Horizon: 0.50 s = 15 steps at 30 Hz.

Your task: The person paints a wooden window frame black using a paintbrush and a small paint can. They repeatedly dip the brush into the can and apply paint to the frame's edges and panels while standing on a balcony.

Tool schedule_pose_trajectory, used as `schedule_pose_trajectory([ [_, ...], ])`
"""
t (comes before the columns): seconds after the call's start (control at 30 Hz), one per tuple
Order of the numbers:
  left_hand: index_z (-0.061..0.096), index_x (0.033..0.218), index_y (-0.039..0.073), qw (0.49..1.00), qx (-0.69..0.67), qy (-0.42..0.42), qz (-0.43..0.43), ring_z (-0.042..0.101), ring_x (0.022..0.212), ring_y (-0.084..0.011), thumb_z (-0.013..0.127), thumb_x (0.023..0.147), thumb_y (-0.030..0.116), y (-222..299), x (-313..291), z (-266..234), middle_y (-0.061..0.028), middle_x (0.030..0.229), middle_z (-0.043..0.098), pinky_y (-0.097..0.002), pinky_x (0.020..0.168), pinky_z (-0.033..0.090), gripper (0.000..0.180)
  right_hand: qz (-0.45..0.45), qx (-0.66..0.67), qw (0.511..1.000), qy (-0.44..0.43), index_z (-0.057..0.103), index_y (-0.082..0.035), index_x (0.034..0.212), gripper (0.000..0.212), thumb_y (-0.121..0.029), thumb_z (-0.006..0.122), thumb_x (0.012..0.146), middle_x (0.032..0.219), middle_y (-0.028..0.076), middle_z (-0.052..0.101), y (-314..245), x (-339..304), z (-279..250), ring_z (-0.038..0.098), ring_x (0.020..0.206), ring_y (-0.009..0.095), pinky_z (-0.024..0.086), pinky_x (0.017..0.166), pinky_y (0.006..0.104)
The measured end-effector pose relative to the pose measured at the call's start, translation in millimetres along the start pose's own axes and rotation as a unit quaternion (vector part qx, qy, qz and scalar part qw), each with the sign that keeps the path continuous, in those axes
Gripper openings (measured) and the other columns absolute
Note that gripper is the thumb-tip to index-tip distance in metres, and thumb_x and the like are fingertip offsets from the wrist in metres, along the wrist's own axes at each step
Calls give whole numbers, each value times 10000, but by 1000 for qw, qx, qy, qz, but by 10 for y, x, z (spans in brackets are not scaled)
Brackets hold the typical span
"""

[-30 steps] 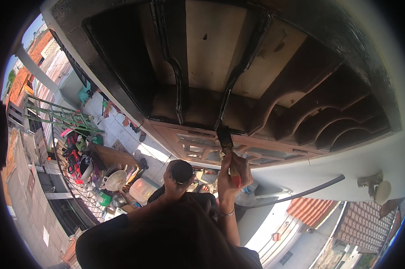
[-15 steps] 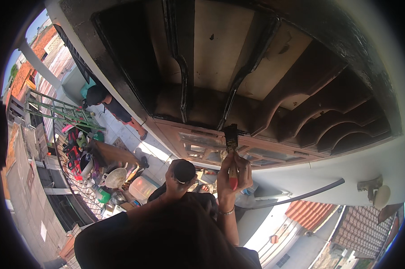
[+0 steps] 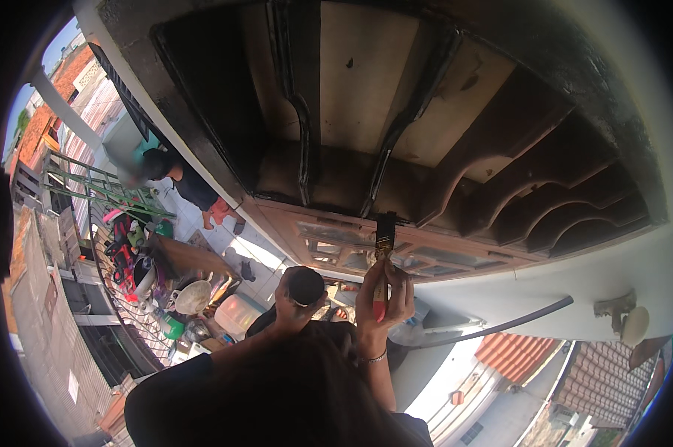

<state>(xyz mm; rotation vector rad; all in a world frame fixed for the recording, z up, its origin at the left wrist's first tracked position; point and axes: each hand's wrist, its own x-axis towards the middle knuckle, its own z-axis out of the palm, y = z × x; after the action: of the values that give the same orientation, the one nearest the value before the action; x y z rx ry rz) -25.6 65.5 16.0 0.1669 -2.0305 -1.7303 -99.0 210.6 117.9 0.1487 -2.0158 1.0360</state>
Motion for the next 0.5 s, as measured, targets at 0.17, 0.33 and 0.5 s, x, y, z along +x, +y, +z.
schedule_pose_trajectory([
  [0.17, 592, 1210, 3, 999, -24, -11, -27, 698, 962, -222, 920, 721, 110, -53, -17, -8, -118, 1090, 668, -337, 869, 566, 599, -3, 38, 996, -82, 720, -18, 978, 182, 71, 774, 828, 890, 132, 727, 2, -48, 26, 729, 725, 267, 560, 644, 330],
  [0.33, 581, 1216, 2, 998, -52, -14, -33, 690, 966, -182, 909, 742, 79, -66, -7, 2, -96, 1080, 669, -328, 869, 568, 581, 22, 32, 996, -82, 707, -18, 959, 157, 60, 770, 838, 862, 133, 719, 12, 2, -11, 727, 708, 274, 556, 629, 330],
  [0.5, 552, 1235, -2, 1000, -13, -24, 12, 677, 975, -145, 901, 773, 39, -59, 44, -31, -77, 1071, 669, -305, 872, 565, 581, 1, -11, 995, -97, 694, -17, 948, 164, 86, 756, 836, 834, 142, 708, -21, 64, -168, 727, 701, 278, 551, 604, 345],
])
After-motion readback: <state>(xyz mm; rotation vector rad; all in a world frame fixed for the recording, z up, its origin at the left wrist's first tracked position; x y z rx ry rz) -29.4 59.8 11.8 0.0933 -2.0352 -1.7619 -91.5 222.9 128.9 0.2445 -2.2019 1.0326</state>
